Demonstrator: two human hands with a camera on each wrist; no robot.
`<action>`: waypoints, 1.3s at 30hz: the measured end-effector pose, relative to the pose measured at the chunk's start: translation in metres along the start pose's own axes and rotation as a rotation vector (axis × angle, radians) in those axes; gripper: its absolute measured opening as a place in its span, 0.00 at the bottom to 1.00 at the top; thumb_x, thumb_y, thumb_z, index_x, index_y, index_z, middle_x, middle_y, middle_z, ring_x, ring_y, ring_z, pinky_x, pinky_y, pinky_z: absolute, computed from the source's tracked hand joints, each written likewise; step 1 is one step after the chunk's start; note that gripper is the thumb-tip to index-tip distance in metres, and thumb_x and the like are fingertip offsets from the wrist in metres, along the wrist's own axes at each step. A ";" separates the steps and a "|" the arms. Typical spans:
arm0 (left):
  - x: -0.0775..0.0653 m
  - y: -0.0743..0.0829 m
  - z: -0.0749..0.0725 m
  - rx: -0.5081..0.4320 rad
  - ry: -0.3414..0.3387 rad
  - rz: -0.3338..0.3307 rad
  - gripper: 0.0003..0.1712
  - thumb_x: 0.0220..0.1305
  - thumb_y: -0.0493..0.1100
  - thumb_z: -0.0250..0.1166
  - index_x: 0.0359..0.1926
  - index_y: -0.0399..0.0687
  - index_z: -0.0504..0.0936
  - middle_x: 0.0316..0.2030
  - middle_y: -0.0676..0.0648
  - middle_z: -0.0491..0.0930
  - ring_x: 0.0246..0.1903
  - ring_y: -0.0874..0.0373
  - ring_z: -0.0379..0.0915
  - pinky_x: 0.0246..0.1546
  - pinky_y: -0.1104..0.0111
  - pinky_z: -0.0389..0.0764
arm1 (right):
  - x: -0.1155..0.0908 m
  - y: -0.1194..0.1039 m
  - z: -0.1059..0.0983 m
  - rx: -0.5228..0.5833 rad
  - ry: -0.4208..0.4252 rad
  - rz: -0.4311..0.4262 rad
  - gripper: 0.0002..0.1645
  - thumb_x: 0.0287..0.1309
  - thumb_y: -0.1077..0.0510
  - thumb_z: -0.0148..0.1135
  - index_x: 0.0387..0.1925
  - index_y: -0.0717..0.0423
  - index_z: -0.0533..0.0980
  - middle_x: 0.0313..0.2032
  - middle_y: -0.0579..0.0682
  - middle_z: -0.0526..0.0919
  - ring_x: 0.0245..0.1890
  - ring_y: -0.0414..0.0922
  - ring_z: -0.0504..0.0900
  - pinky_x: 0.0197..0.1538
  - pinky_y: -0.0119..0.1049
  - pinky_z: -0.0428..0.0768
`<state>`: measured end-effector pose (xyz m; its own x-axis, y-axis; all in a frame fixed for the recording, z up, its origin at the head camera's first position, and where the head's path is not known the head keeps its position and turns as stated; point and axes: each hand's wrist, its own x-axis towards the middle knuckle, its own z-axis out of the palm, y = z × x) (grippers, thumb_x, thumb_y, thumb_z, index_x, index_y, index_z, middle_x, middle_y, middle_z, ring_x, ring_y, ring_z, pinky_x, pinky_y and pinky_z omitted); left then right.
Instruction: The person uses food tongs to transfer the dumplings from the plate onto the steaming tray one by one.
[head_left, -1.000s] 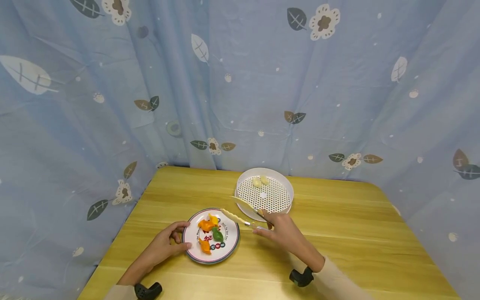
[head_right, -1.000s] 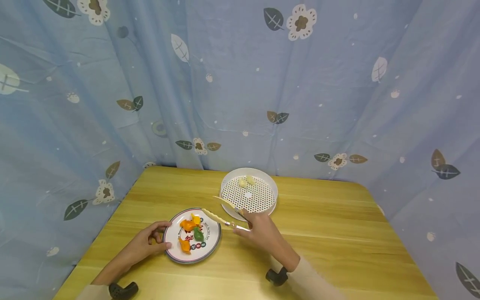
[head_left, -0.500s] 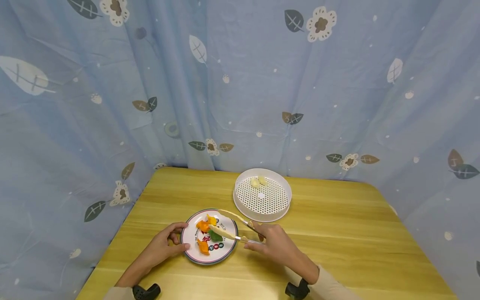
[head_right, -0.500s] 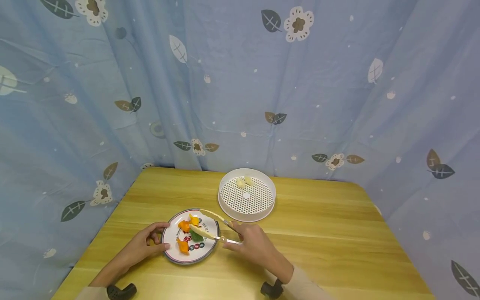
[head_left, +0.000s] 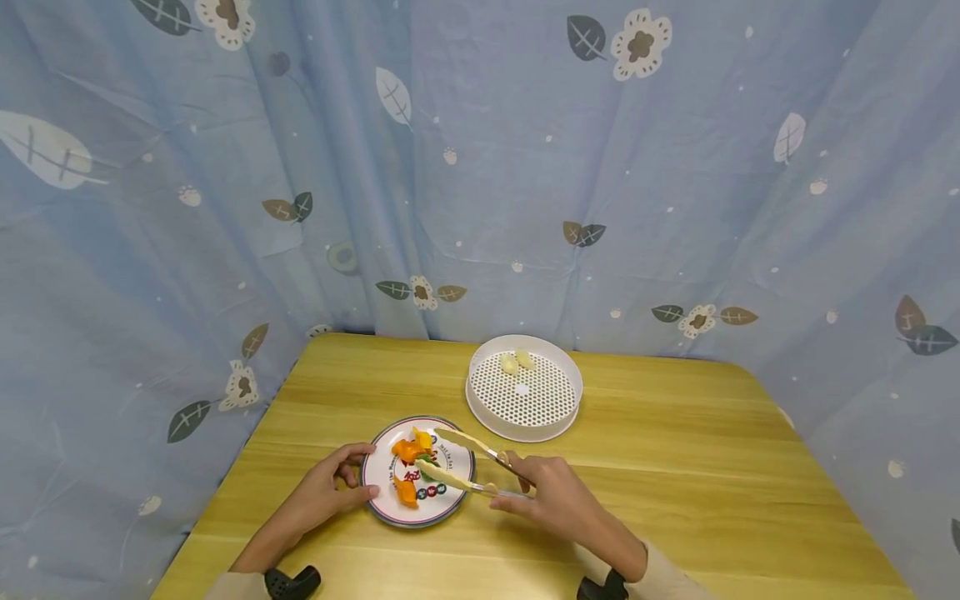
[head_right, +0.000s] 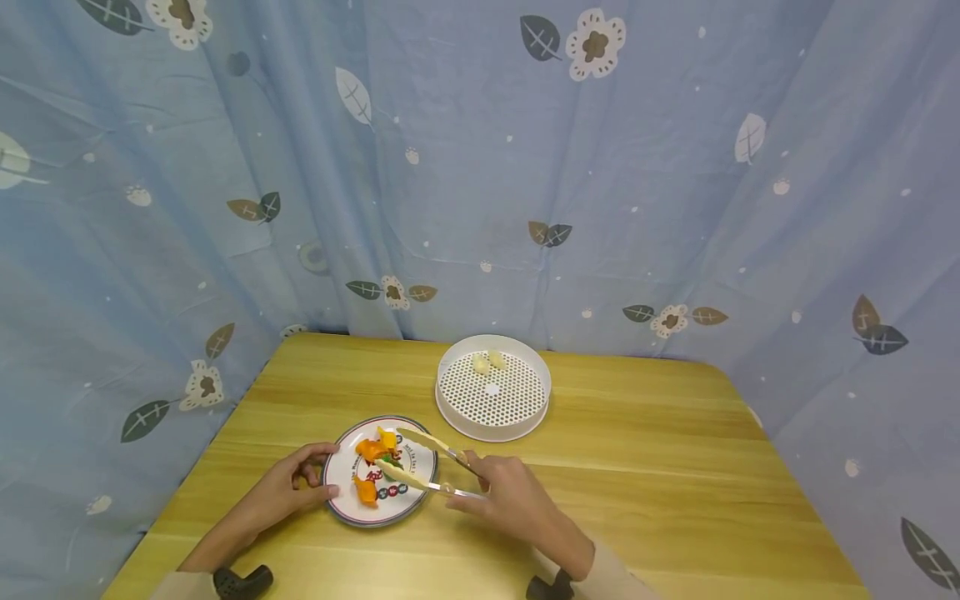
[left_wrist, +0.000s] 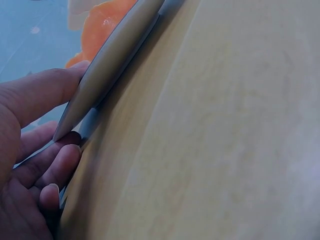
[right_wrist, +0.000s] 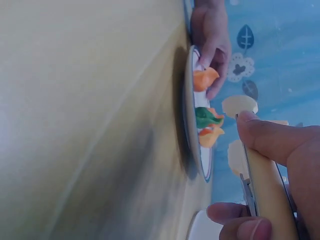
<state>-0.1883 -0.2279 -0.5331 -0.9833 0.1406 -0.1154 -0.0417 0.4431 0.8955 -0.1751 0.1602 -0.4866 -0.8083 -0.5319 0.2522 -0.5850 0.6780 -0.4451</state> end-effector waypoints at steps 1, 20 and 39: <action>0.000 0.000 0.000 0.001 0.000 0.001 0.39 0.53 0.49 0.82 0.65 0.53 0.76 0.44 0.44 0.74 0.39 0.51 0.68 0.33 0.66 0.69 | -0.001 0.000 0.001 0.002 -0.003 -0.003 0.33 0.58 0.38 0.74 0.55 0.55 0.82 0.20 0.39 0.71 0.19 0.30 0.57 0.23 0.26 0.61; -0.002 0.002 0.000 0.008 -0.002 0.012 0.38 0.55 0.49 0.81 0.66 0.52 0.76 0.47 0.45 0.74 0.39 0.52 0.68 0.37 0.66 0.68 | -0.006 0.007 0.016 0.063 -0.020 -0.023 0.39 0.58 0.40 0.74 0.63 0.60 0.80 0.19 0.34 0.63 0.19 0.29 0.57 0.22 0.25 0.58; -0.002 0.001 0.001 -0.015 -0.002 0.014 0.38 0.56 0.46 0.80 0.66 0.50 0.76 0.46 0.44 0.73 0.40 0.51 0.67 0.37 0.66 0.67 | -0.008 0.006 0.018 0.006 0.057 -0.104 0.34 0.59 0.44 0.75 0.59 0.62 0.82 0.19 0.32 0.56 0.20 0.29 0.53 0.22 0.23 0.55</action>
<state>-0.1858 -0.2264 -0.5323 -0.9834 0.1486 -0.1040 -0.0310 0.4275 0.9035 -0.1710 0.1591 -0.5064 -0.7458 -0.5694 0.3458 -0.6657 0.6173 -0.4192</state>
